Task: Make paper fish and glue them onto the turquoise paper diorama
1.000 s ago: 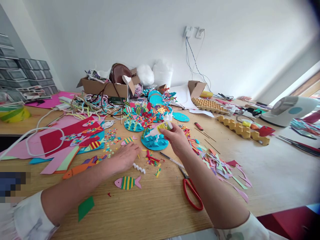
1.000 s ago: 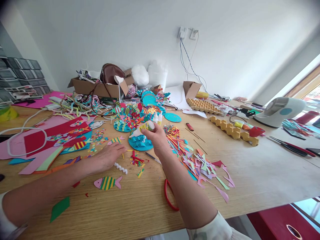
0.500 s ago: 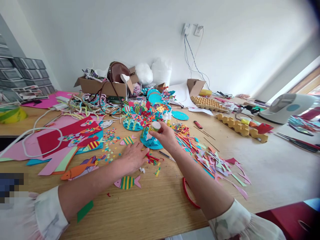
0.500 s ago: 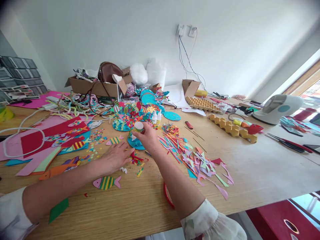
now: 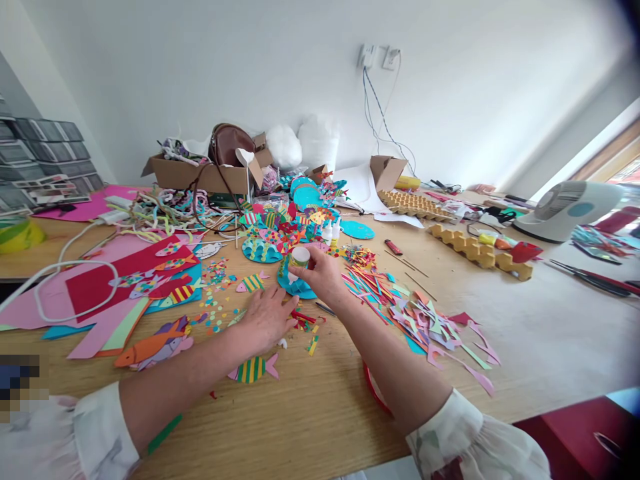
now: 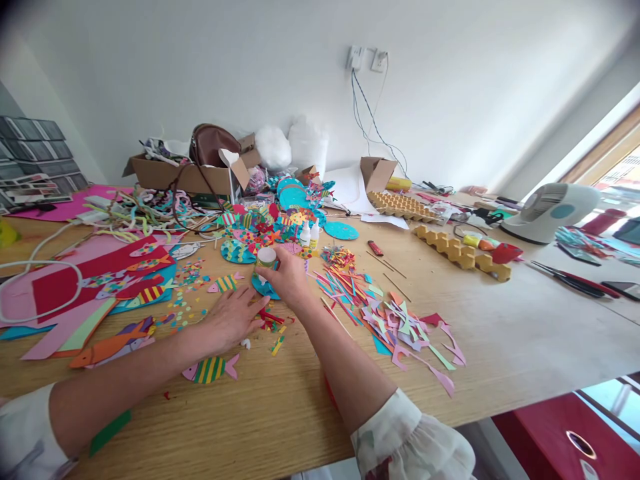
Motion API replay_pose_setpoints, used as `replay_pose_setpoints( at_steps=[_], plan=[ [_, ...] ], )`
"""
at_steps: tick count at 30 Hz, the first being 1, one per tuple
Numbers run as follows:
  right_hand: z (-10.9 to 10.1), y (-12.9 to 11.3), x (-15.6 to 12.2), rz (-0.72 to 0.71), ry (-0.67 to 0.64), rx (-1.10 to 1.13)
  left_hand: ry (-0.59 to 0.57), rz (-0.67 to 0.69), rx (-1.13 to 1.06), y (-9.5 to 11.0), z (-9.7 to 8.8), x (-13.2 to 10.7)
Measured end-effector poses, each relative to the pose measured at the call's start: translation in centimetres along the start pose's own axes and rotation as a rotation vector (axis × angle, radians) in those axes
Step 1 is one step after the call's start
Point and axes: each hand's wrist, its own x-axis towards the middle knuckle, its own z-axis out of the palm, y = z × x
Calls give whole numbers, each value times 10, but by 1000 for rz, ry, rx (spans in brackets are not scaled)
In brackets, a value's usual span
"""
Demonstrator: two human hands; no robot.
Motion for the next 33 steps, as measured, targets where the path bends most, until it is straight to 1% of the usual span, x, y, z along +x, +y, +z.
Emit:
replay_pose_setpoints(
  at_steps=[7,12,21,33],
  plan=[
    [2,-1,-1,-22,0,-38,1,0,29,2,1,1],
    [5,-2,0,-13,-7,-71,6,-15,36,2,2,1],
    [4,-6,2,4,-33,-172,2,-20,13,2,2,1],
    [8,-5,3,2,-28,-138,-1,-43,13,3,2,1]
  ],
)
